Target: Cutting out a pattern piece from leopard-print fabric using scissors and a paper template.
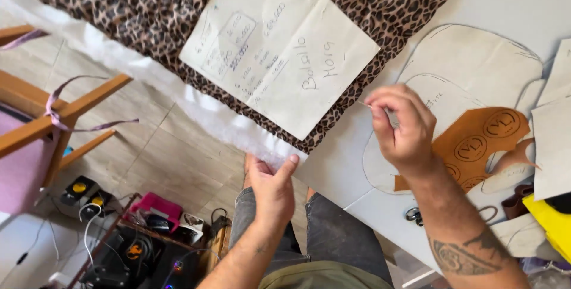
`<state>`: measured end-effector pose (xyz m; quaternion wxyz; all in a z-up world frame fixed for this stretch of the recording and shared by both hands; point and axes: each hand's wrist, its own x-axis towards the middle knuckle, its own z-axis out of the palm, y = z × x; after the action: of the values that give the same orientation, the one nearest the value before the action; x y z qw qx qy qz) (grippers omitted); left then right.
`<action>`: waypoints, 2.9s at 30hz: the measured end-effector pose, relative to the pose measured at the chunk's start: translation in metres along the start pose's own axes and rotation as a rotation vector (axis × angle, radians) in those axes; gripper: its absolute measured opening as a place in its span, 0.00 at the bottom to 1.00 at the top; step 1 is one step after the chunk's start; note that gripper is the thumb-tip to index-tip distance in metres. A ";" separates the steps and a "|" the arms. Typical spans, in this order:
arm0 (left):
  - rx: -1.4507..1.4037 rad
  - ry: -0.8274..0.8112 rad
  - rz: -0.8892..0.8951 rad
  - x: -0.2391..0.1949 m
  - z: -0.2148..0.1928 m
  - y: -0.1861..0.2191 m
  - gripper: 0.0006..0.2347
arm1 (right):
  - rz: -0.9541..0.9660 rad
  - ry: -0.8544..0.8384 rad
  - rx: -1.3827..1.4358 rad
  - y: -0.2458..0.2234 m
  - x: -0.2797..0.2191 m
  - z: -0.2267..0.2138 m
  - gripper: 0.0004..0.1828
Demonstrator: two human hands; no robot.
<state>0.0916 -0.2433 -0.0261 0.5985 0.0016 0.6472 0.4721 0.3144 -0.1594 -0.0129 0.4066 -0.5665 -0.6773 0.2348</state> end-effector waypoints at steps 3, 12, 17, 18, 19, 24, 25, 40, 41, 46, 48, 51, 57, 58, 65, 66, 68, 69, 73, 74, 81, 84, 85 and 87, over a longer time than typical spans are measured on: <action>-0.163 0.014 -0.022 -0.022 0.023 -0.011 0.25 | -0.130 -0.078 0.046 0.011 0.021 -0.002 0.11; -0.549 -0.016 -0.136 -0.042 0.105 -0.027 0.17 | -0.128 -0.107 0.100 0.017 0.031 -0.025 0.13; -0.619 0.076 -0.181 -0.028 0.129 -0.041 0.12 | -0.118 -0.095 0.151 -0.003 0.029 -0.019 0.13; -0.637 0.130 -0.199 -0.024 0.134 -0.037 0.13 | -0.113 -0.085 0.167 -0.008 0.033 -0.017 0.12; -0.647 0.127 -0.185 -0.023 0.135 -0.036 0.13 | -0.128 -0.086 0.173 -0.009 0.033 -0.016 0.12; -0.649 0.248 -0.226 -0.018 0.138 -0.035 0.08 | -0.142 -0.306 0.099 -0.013 0.041 -0.008 0.15; -0.656 0.251 -0.219 -0.019 0.139 -0.034 0.08 | -0.150 -0.311 0.105 -0.012 0.041 -0.009 0.15; -0.631 0.252 -0.253 -0.021 0.130 -0.028 0.07 | -0.115 -0.380 0.032 -0.004 0.039 -0.013 0.13; -0.623 0.249 -0.244 -0.022 0.128 -0.029 0.07 | -0.112 -0.380 0.035 -0.005 0.039 -0.014 0.13; -0.586 0.218 -0.242 -0.024 0.123 -0.029 0.08 | -0.104 -0.385 0.056 -0.004 0.037 -0.015 0.13; -0.590 0.190 -0.259 -0.025 0.123 -0.026 0.08 | -0.118 -0.376 0.065 -0.002 0.035 -0.012 0.13; -0.598 0.190 -0.264 -0.026 0.121 -0.026 0.09 | -0.115 -0.375 0.062 -0.002 0.034 -0.011 0.13; -0.619 0.198 -0.263 -0.023 0.122 -0.028 0.09 | -0.105 -0.384 0.043 0.004 0.034 -0.010 0.13; -0.620 0.199 -0.265 -0.023 0.122 -0.028 0.09 | -0.104 -0.387 0.042 0.006 0.035 -0.010 0.13; -0.607 0.211 -0.260 -0.026 0.124 -0.023 0.08 | -0.098 -0.379 0.034 0.004 0.037 -0.010 0.14; -0.598 0.221 -0.252 -0.026 0.124 -0.025 0.08 | -0.102 -0.373 0.046 0.005 0.036 -0.009 0.14; -0.599 0.227 -0.258 -0.027 0.126 -0.024 0.08 | -0.097 -0.374 0.043 0.003 0.037 -0.010 0.14; -0.599 0.240 -0.258 -0.027 0.126 -0.021 0.07 | -0.093 -0.376 0.048 0.000 0.037 -0.010 0.14; -0.621 0.251 -0.235 -0.027 0.126 -0.026 0.07 | -0.094 -0.372 0.065 0.005 0.034 -0.011 0.13; -0.632 0.260 -0.232 -0.027 0.127 -0.025 0.07 | -0.091 -0.373 0.066 0.005 0.035 -0.011 0.13; -0.669 0.275 -0.168 -0.022 0.134 -0.034 0.10 | -0.104 -0.380 0.056 0.006 0.043 -0.014 0.12; -0.697 0.265 -0.145 -0.018 0.144 -0.029 0.11 | -0.094 -0.376 0.072 0.004 0.044 -0.014 0.13; -0.696 0.264 -0.150 -0.019 0.148 -0.020 0.11 | -0.090 -0.376 0.069 0.004 0.043 -0.014 0.13; -0.712 0.330 -0.133 -0.019 0.157 -0.002 0.10 | -0.083 -0.357 0.100 0.004 0.043 -0.013 0.13</action>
<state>0.2201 -0.1596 0.0127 0.4787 -0.3239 0.5294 0.6211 0.3261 -0.1189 0.0037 0.3171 -0.4665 -0.7489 0.3478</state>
